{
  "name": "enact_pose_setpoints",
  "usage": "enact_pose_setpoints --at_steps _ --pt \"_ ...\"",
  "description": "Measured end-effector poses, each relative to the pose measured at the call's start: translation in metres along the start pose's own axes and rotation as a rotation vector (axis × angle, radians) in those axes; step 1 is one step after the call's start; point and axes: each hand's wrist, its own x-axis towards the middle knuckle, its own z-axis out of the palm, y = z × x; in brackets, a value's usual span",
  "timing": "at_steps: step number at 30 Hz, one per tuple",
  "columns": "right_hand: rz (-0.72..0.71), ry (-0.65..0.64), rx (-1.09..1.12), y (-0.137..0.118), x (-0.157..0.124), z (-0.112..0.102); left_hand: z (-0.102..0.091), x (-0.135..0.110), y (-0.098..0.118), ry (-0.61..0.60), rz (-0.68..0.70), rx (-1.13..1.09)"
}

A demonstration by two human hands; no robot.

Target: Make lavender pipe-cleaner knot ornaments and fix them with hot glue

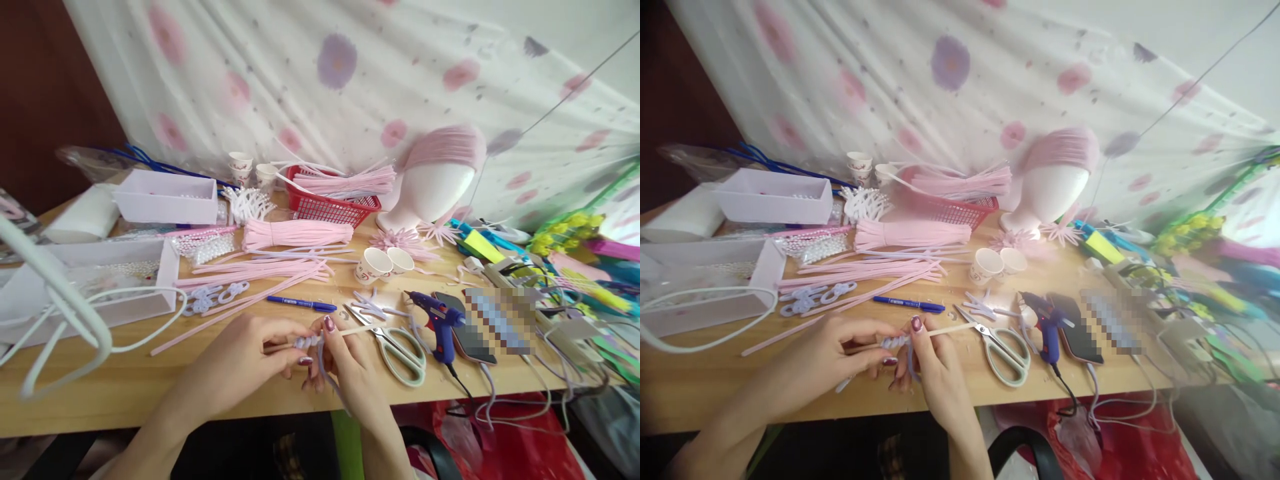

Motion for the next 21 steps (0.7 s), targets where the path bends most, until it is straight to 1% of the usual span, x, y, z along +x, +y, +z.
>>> enact_pose_setpoints --at_steps 4,7,10,12,13,15,18,20,21 --pt "-0.051 0.051 0.136 0.006 0.001 0.003 -0.008 -0.004 -0.005 0.101 -0.113 -0.061" --pt "-0.130 0.108 0.243 0.009 0.000 0.002 -0.018 -0.008 -0.014 0.125 -0.200 -0.116" --pt "-0.245 0.151 0.315 0.010 -0.001 -0.002 -0.021 -0.011 -0.021 0.187 -0.182 -0.312" --pt "-0.308 0.150 0.325 0.010 -0.001 -0.004 -0.015 -0.011 -0.023 0.237 -0.157 -0.470" --pt "-0.331 0.149 0.324 0.011 -0.002 -0.006 -0.010 -0.010 -0.023 0.239 -0.150 -0.543" --pt "-0.358 0.130 0.311 0.013 -0.003 -0.008 0.000 -0.008 -0.021 0.154 -0.130 -0.637" --pt "-0.373 0.101 0.281 0.015 -0.005 -0.008 0.013 -0.004 -0.014 0.053 -0.116 -0.610" --pt "-0.392 0.107 0.249 0.015 -0.008 -0.006 0.018 -0.001 -0.010 0.031 -0.097 -0.577" --pt "-0.402 0.121 0.231 0.014 -0.009 -0.005 0.021 0.000 -0.009 0.039 -0.093 -0.577"
